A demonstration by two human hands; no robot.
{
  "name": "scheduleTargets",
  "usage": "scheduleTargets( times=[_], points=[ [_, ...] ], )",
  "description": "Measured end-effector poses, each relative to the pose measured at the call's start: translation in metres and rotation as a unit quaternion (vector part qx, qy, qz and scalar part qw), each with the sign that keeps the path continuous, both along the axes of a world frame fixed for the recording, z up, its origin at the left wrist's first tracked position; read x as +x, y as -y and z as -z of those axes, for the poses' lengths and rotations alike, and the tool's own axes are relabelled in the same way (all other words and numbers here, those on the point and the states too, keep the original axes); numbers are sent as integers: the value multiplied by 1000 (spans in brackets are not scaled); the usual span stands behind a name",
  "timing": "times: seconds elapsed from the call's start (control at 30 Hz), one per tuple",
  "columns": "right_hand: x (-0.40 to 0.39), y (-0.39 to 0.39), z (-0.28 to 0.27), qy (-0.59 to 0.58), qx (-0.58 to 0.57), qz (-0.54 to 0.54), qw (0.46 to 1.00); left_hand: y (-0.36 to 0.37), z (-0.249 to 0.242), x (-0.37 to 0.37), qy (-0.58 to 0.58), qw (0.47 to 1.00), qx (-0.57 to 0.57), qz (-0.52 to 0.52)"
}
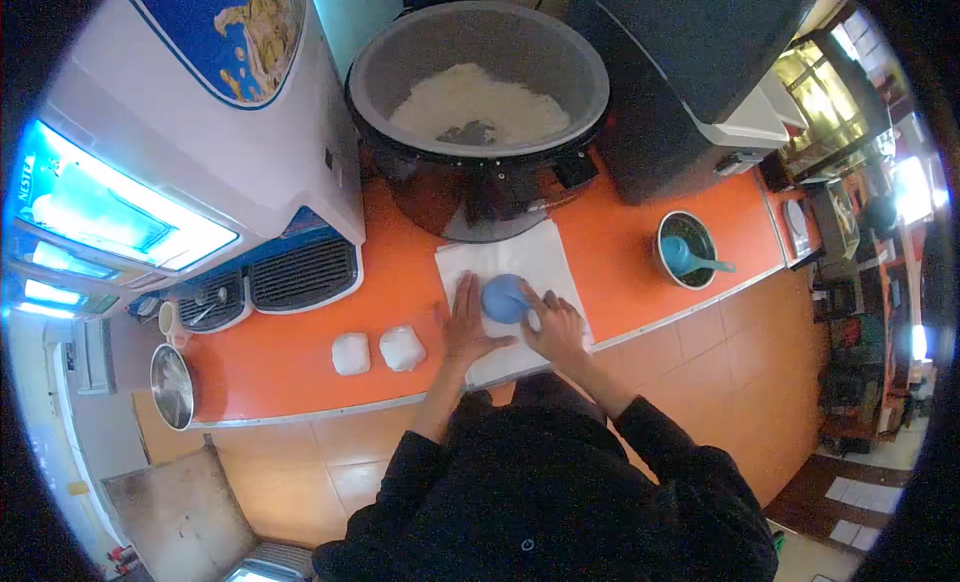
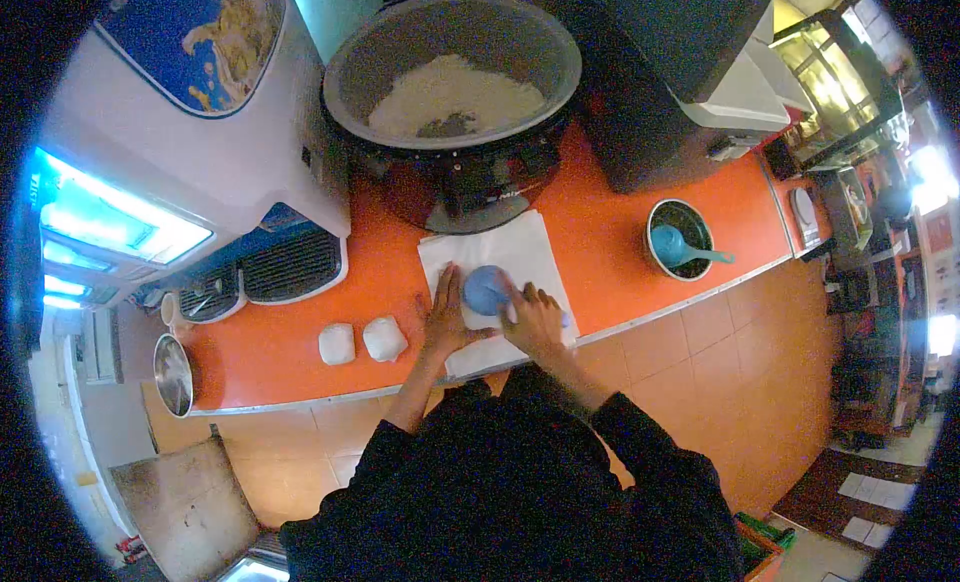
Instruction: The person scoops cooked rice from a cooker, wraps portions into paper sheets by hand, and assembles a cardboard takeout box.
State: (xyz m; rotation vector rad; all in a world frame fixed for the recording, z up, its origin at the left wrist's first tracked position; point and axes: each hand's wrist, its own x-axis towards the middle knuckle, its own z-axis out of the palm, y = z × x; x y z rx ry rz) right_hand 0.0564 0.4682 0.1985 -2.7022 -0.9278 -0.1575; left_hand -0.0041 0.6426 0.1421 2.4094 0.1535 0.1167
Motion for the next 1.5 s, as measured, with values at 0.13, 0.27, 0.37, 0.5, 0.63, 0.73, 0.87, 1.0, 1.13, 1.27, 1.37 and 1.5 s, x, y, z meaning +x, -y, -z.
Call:
scheduleTargets(
  times=[0.13, 0.27, 0.37, 0.5, 0.63, 0.73, 0.87, 1.0, 1.13, 1.27, 1.37, 1.5],
  points=[
    [-2, -32, 6, -124, 38, 90, 988, 3, 16, 4, 24, 999, 21, -5],
    [25, -13, -20, -216, 55, 100, 970, 5, 0, 5, -47, 999, -4, -11],
    [12, -22, 5, -168, 20, 110, 979, 9, 2, 6, -42, 999, -9, -9],
    [13, -14, 4, -190, 95, 113, 971, 6, -1, 9, -35, 999, -16, -3],
    [32, 3, 20, -267, 265, 108, 920, 5, -7, 6, -40, 999, 12, -9],
    [40, 40, 15, -252, 442, 111, 854, 12, -21, -4, -21, 999, 28, -29],
    [68, 85, -9, -271, 265, 249, 891, 25, -26, -33, 20, 999, 39, 1],
    [82, 105, 27, -163, 122, 233, 951, 36, 5, -62, -21, 971, 222, 84],
    [52, 77, -11, 175, -48, 280, 943, 36, 10, -65, 3, 969, 230, 91],
    [29, 70, 18, -205, 149, -186, 949, 34, 8, -67, 52, 977, 185, 92],
    [21, 63, 33, -162, 98, -241, 952, 35, -10, -65, 53, 981, 163, 89],
    [25, 56, 40, -152, 77, -246, 954, 42, -32, -60, 31, 991, 99, 87]
  ],
)
